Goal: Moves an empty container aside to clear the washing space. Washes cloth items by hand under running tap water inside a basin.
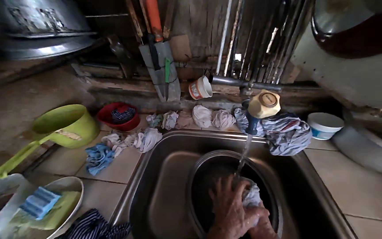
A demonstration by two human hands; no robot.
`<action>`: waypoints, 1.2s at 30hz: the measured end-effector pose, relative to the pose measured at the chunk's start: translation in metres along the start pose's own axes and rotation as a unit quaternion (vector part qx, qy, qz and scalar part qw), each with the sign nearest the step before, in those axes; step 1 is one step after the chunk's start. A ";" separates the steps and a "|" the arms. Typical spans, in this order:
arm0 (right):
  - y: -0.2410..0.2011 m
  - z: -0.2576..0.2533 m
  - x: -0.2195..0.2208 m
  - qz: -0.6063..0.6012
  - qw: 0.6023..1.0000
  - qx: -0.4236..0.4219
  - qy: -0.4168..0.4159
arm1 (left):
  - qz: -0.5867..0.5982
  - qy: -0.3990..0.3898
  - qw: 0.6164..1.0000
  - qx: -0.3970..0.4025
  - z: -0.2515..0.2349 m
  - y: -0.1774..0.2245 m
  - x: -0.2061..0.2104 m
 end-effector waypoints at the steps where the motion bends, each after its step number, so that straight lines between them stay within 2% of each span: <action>1: 0.000 0.000 -0.002 0.013 1.000 -0.013 -0.006 | 0.000 -0.010 1.000 -0.030 -0.001 0.001 0.002; 3: 0.002 0.001 -0.011 0.001 1.000 0.000 0.013 | 0.012 0.023 0.999 -0.040 0.002 0.004 0.014; 6: -0.001 0.002 -0.023 0.017 0.999 -0.003 0.028 | 0.004 0.144 0.989 0.019 0.008 0.005 0.037; 9: 0.002 -0.010 -0.035 -0.043 0.997 0.056 -0.005 | 0.051 0.139 0.989 0.021 0.007 0.003 0.034; 12: -0.003 -0.021 -0.023 0.057 0.994 0.077 -0.054 | 0.179 0.165 0.969 -0.029 0.000 0.000 0.013; 15: -0.002 -0.023 -0.020 0.203 0.971 0.070 -0.103 | 0.280 0.239 0.926 -0.088 0.002 -0.002 0.001; 17: 0.001 -0.019 -0.018 0.158 0.972 0.134 -0.109 | 0.314 0.272 0.906 -0.087 0.008 -0.003 0.003; 19: 0.002 -0.012 -0.011 0.088 0.976 0.170 -0.106 | 0.309 0.262 0.911 -0.075 0.012 -0.001 0.011; 22: 0.003 -0.006 -0.012 0.052 0.984 0.154 -0.076 | 0.275 0.226 0.931 -0.083 0.014 0.001 0.017; 25: 0.006 -0.011 -0.019 0.110 0.979 0.142 -0.102 | 0.323 0.254 0.904 -0.117 0.015 -0.003 0.010; 27: 0.010 -0.018 -0.024 0.192 0.958 0.154 -0.150 | 0.407 0.287 0.853 -0.156 0.013 -0.007 -0.013; 28: 0.010 -0.015 -0.018 0.248 0.942 0.168 -0.149 | 0.441 0.303 0.827 -0.174 0.013 -0.009 -0.033; 30: 0.010 -0.013 -0.014 0.309 0.923 0.190 -0.129 | 0.455 0.340 0.804 -0.176 0.013 -0.015 -0.086; 33: 0.008 -0.019 -0.019 0.340 0.918 0.184 -0.090 | 0.394 0.417 0.815 -0.079 0.010 -0.045 -0.169; 36: 0.005 -0.020 -0.024 0.373 0.911 0.161 -0.072 | 0.263 0.470 0.843 0.001 0.004 -0.079 -0.241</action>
Point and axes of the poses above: each hand's wrist, its own z-axis away from the middle knuckle, its own x-axis out of the palm, y = z × x, the point moved 2 cm from there along -z, towards the middle knuckle, and after that the axes turned 2 degrees about y, right-handed, at the moved point
